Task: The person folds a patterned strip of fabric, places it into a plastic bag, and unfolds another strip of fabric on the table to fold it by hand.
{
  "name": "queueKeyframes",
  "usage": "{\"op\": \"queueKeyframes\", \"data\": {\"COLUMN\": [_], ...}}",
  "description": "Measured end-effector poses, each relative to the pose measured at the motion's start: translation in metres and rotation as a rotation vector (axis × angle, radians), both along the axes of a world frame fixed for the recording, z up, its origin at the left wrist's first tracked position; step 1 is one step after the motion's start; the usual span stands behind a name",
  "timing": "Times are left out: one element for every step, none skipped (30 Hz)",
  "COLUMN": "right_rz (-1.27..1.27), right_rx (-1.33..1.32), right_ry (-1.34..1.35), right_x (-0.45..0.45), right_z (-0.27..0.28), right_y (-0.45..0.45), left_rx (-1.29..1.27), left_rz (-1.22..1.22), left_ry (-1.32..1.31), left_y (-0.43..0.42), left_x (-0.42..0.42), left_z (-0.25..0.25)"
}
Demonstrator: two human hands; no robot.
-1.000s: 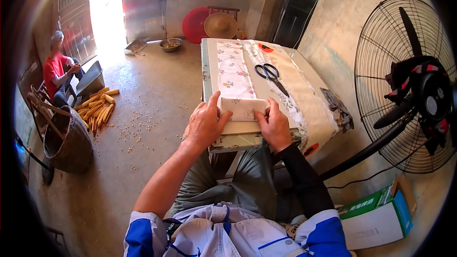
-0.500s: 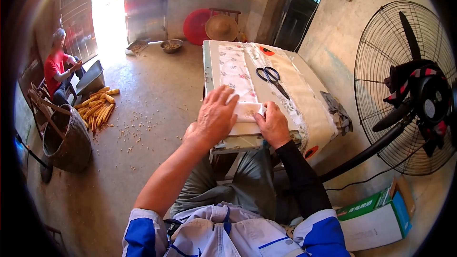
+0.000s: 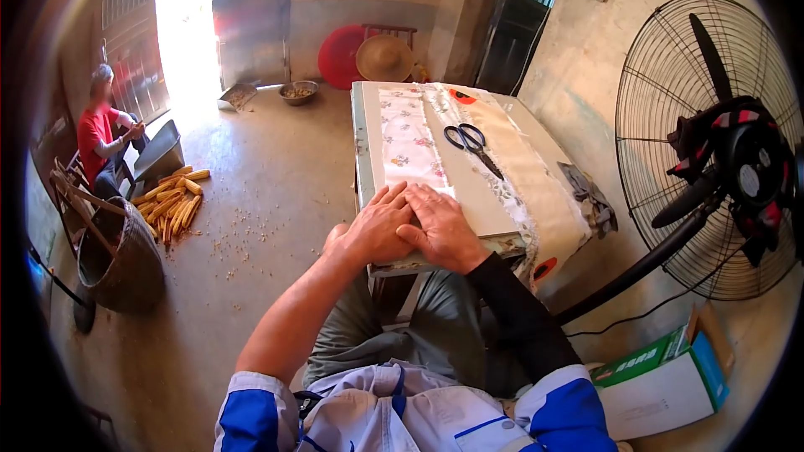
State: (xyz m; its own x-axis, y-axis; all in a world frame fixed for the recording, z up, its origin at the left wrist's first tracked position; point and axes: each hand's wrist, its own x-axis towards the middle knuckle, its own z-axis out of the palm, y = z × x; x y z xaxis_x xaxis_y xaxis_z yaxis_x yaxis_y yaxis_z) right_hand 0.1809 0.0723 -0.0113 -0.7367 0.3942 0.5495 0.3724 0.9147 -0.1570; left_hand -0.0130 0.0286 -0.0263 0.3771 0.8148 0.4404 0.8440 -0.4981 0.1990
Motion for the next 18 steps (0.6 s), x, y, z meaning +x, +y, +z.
{"op": "queueKeyframes", "data": {"right_rz": [-0.009, -0.054, -0.097, -0.141, -0.148, -0.157, -0.166, -0.168, -0.168, -0.164, -0.161, -0.158, -0.157, -0.149, -0.140, -0.129, -0.116, -0.104], "right_rx": [-0.127, -0.121, -0.114, -0.108, -0.125, -0.140, -0.153, -0.156, -0.157, -0.158, -0.150, -0.142, -0.135, -0.119, -0.102, -0.085, -0.059, -0.034], "right_ry": [-0.018, -0.059, -0.104, -0.148, -0.175, -0.201, -0.227, -0.227, -0.226, -0.226, -0.217, -0.208, -0.200, -0.187, -0.175, -0.162, -0.166, -0.170], "right_x": [0.003, 0.007, 0.012, 0.017, 0.022, 0.026, 0.029, 0.032, 0.032, 0.032, 0.031, 0.031, 0.031, 0.032, 0.033, 0.033, 0.034, 0.037], "right_z": [-0.002, -0.005, -0.006, -0.007, -0.009, -0.007, -0.004, -0.003, -0.003, -0.003, -0.003, -0.004, -0.005, -0.006, -0.006, -0.007, -0.007, -0.005], "right_y": [0.001, 0.006, 0.010, 0.013, 0.015, 0.015, 0.015, 0.015, 0.018, 0.020, 0.022, 0.022, 0.022, 0.022, 0.022, 0.022, 0.022, 0.019], "left_rx": [0.004, 0.009, 0.014, -0.020, -0.052, -0.084, -0.108, -0.131, -0.153, -0.149, -0.144, -0.138, -0.116, -0.093, -0.071, -0.063, -0.055, -0.050], "left_rz": [0.012, 0.025, 0.040, 0.066, 0.091, 0.114, 0.136, 0.159, 0.185, 0.180, 0.176, 0.171, 0.164, 0.157, 0.152, 0.142, 0.132, 0.122], "left_ry": [-0.006, -0.013, -0.024, -0.025, -0.025, -0.026, -0.029, -0.031, -0.033, -0.044, -0.056, -0.067, -0.070, -0.073, -0.077, -0.088, -0.099, -0.109], "left_y": [0.000, -0.001, -0.004, -0.006, -0.010, -0.013, -0.016, -0.019, -0.020, -0.021, -0.020, -0.020, -0.019, -0.019, -0.021, -0.023, -0.027, -0.030], "left_x": [0.001, 0.001, 0.003, 0.004, 0.006, 0.008, 0.011, 0.013, 0.014, 0.014, 0.013, 0.012, 0.012, 0.012, 0.012, 0.012, 0.012, 0.012], "left_z": [-0.002, -0.004, -0.002, 0.000, 0.002, 0.007, 0.012, 0.017, 0.020, 0.020, 0.019, 0.018, 0.017, 0.015, 0.018, 0.019, 0.020, 0.020]}}
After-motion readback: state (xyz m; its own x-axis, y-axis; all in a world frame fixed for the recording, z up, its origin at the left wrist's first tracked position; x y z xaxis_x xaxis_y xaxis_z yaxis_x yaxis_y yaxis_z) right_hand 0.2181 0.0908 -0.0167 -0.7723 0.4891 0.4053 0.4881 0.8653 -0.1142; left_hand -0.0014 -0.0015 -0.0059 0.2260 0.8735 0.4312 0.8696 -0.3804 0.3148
